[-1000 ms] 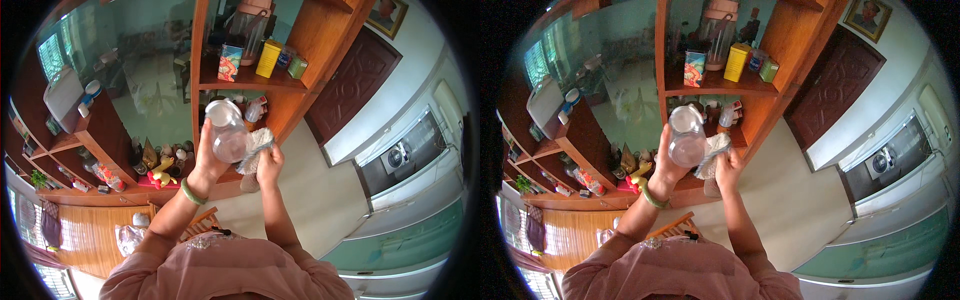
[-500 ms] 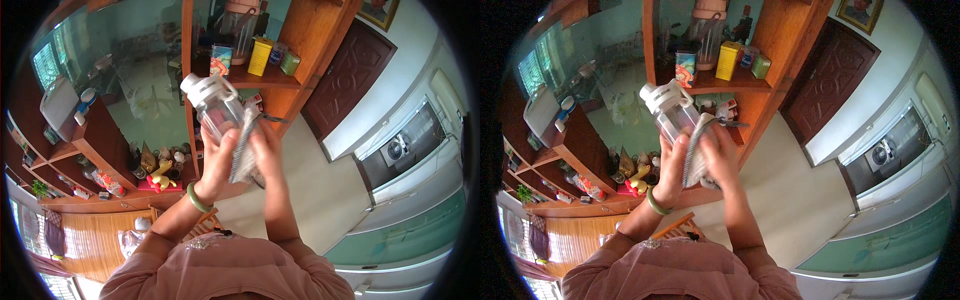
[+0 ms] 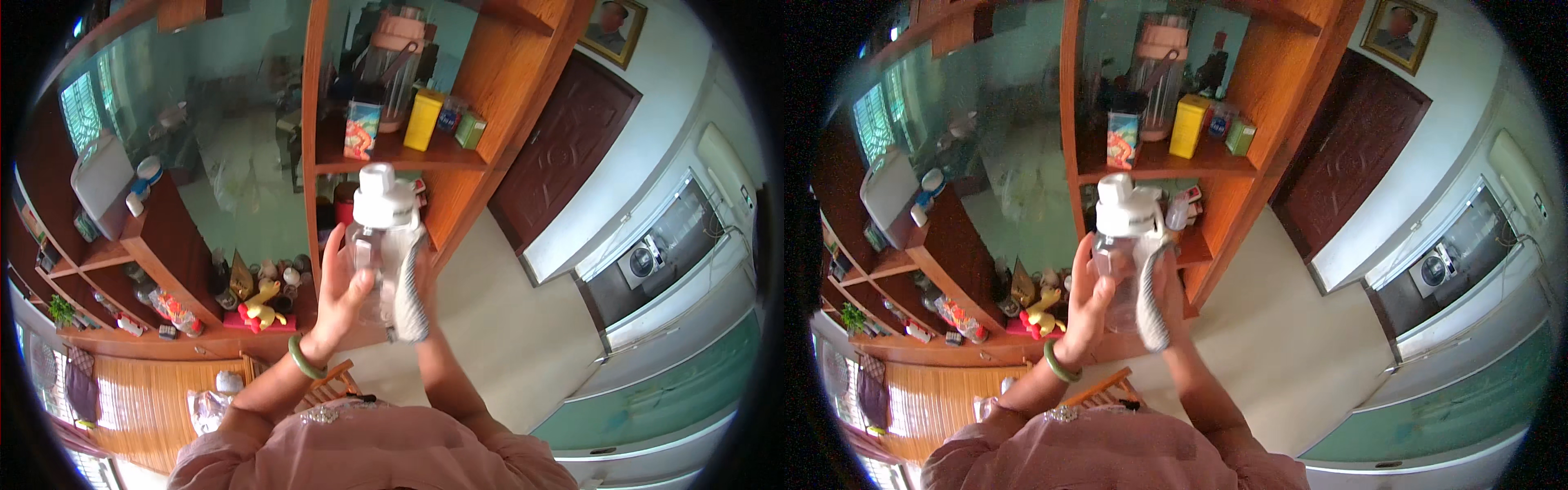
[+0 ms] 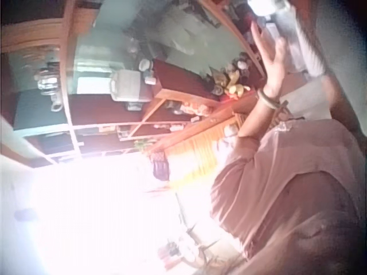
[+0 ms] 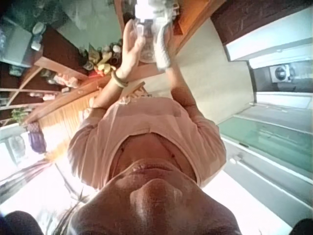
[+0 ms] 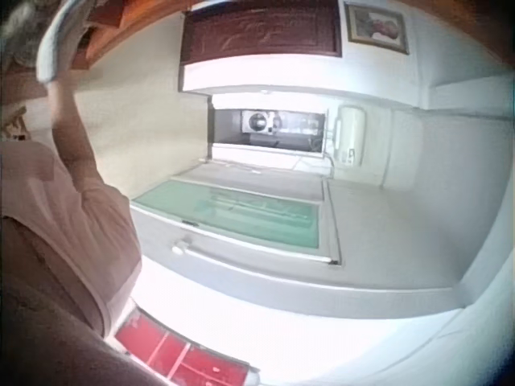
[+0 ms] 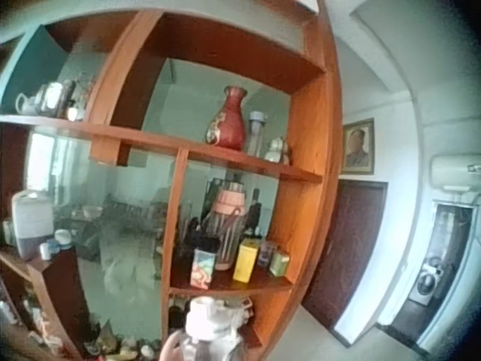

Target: Wipe and clean various household objects from a shelf.

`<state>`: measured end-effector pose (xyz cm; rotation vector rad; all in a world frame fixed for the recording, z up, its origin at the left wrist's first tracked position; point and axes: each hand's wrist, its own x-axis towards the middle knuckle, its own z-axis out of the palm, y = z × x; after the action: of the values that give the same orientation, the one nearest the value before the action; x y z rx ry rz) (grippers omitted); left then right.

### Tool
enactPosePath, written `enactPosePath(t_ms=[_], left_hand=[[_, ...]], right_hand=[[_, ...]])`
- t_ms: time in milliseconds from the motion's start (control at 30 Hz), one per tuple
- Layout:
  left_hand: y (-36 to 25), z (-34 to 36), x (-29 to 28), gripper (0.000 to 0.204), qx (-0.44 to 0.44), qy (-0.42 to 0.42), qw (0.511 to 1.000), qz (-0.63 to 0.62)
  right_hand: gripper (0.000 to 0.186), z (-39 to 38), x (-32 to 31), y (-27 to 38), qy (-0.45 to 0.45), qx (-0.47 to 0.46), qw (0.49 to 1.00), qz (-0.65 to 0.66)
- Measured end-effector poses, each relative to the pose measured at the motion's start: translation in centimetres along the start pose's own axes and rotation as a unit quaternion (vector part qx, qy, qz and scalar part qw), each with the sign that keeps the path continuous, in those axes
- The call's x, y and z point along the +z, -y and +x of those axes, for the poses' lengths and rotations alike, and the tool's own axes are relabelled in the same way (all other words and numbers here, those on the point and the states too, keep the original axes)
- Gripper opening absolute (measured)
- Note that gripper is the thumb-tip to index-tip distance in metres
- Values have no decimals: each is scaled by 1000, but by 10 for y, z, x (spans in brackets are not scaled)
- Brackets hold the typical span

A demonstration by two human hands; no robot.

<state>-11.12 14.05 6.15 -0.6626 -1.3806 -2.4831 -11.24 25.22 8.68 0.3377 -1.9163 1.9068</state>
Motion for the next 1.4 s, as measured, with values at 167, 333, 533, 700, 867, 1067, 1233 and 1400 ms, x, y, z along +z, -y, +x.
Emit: enactPosePath(t_ms=[167, 333, 533, 700, 867, 1067, 1233, 1400], left_hand=[[-3, -8, -3, 80, -89, -23, 995, 26], [-1, -16, -15, 55, -145, -26, 989, 29], [-45, 5, 8, 76, -174, 98, 980, -2], [-14, 0, 10, 87, -142, 134, 981, -21], [7, -19, 15, 95, -34, 107, 990, 84], [4, -1, -2, 95, 156, 123, 898, 393], [-5, -2, 12, 98, 200, 52, 911, 356], [-5, 11, 0, 105, 122, 34, 911, 392]], right_hand=[[58, -51, 3, -27, -30, -128, 973, -188], [57, -64, -1, -27, 12, -121, 987, -106], [54, -55, -10, 2, 82, -58, 986, 134], [53, -22, -21, 8, 33, -37, 991, 122], [55, 16, -34, 22, 29, -19, 998, 59], [63, -23, -8, 15, -51, -159, 976, -140], [40, -50, -10, 10, -104, -242, 928, -264], [15, -39, -42, 23, -204, 9, 976, 72]])
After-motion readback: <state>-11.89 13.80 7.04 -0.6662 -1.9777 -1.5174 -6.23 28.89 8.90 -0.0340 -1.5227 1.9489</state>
